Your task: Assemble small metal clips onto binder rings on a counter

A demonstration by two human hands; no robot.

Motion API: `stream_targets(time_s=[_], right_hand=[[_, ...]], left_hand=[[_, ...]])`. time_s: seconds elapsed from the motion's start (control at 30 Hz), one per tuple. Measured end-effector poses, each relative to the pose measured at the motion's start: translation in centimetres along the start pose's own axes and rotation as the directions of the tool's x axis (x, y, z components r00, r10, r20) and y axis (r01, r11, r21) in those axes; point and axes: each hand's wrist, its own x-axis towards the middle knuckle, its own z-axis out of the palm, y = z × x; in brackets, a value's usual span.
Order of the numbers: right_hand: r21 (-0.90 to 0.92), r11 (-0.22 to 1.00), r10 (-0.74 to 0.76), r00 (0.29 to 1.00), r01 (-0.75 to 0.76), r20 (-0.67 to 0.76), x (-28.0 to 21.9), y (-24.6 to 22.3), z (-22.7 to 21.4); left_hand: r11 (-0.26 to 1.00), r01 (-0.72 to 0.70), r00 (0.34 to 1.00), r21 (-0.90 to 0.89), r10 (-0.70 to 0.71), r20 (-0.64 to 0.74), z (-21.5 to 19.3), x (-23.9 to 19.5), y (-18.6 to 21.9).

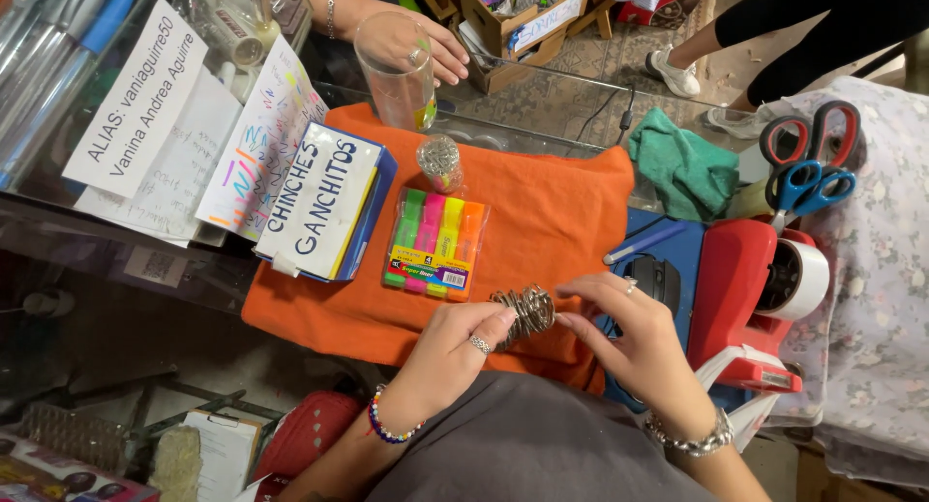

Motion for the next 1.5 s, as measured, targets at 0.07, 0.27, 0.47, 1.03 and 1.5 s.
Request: stream_targets(time_s=[0.07, 0.27, 0.47, 1.03, 1.5], right_hand=[[0.136, 0.991, 0.014, 0.999, -0.020, 0.050, 0.3, 0.4, 0.2], [0.450, 0.885, 0.064, 0.989, -0.119, 0.135, -0.2, 1.4, -0.2], [0.606, 0.739, 0.116, 0.941, -0.295, 0.317, -1.1, 1.5, -0.7], [0.498, 0.849, 0.019, 0.954, -0.174, 0.300, -3.1, -1.2, -1.1], [0.323, 0.944, -0.027, 0.959, -0.069, 0.283, -4.1, -1.6, -0.3]], left_hand=[[0.998, -0.034, 0.998, -0.053, 0.037, 0.052, -0.2, 0.0, 0.3], [0.975, -0.115, 0.975, -0.190, 0.147, 0.164, -1.1, -0.2, 1.8], [0.978, -0.142, 0.957, -0.155, 0.176, 0.231, -1.0, -0.1, 0.6], [0.938, -0.340, 0.889, -0.067, 0.344, 0.302, -0.6, -2.9, 1.6], [0.927, -0.365, 0.857, -0.087, 0.371, 0.358, -0.7, -2.8, 1.8]])
